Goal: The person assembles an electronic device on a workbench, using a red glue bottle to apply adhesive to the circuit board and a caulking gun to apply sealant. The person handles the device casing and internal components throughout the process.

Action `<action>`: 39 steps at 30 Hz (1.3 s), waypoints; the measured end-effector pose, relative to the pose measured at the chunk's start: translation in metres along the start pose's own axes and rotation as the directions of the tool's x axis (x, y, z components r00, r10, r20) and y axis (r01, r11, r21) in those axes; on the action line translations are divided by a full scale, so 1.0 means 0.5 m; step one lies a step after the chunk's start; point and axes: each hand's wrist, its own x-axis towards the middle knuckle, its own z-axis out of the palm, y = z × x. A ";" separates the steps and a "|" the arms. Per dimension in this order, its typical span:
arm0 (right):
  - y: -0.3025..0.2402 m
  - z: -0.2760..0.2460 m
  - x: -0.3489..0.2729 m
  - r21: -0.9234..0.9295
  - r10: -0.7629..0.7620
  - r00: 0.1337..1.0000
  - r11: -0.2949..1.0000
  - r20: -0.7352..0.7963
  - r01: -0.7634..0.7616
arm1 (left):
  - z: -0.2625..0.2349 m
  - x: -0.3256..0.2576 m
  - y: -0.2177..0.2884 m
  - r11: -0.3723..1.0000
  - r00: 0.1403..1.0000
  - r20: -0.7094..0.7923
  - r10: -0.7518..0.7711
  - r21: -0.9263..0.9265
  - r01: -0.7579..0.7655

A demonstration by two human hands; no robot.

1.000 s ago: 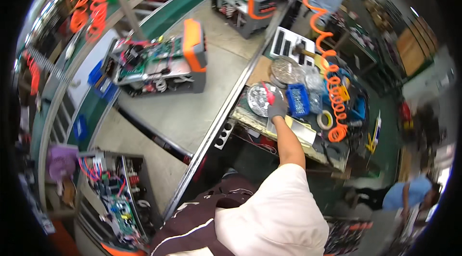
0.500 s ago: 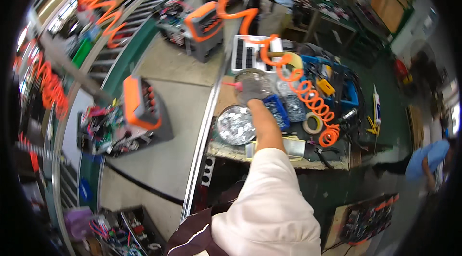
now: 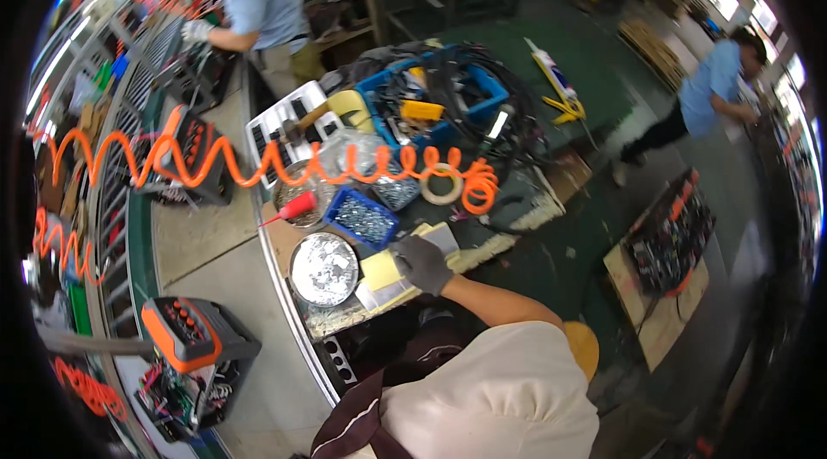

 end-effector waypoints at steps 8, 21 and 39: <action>0.178 -0.351 -0.120 0.051 0.448 0.602 0.827 -0.661 -0.560 | 0.098 0.030 0.081 1.000 0.923 0.385 0.023 -0.025 -0.014; 0.944 -0.617 0.162 -0.430 0.738 0.568 0.408 -0.364 -0.806 | 0.090 -0.421 -0.091 0.705 0.530 0.473 -0.703 0.371 0.604; 0.718 -0.533 0.492 -0.428 0.409 0.847 0.735 -0.339 -0.526 | 0.182 -0.340 0.204 0.854 0.736 0.446 -0.510 0.156 0.497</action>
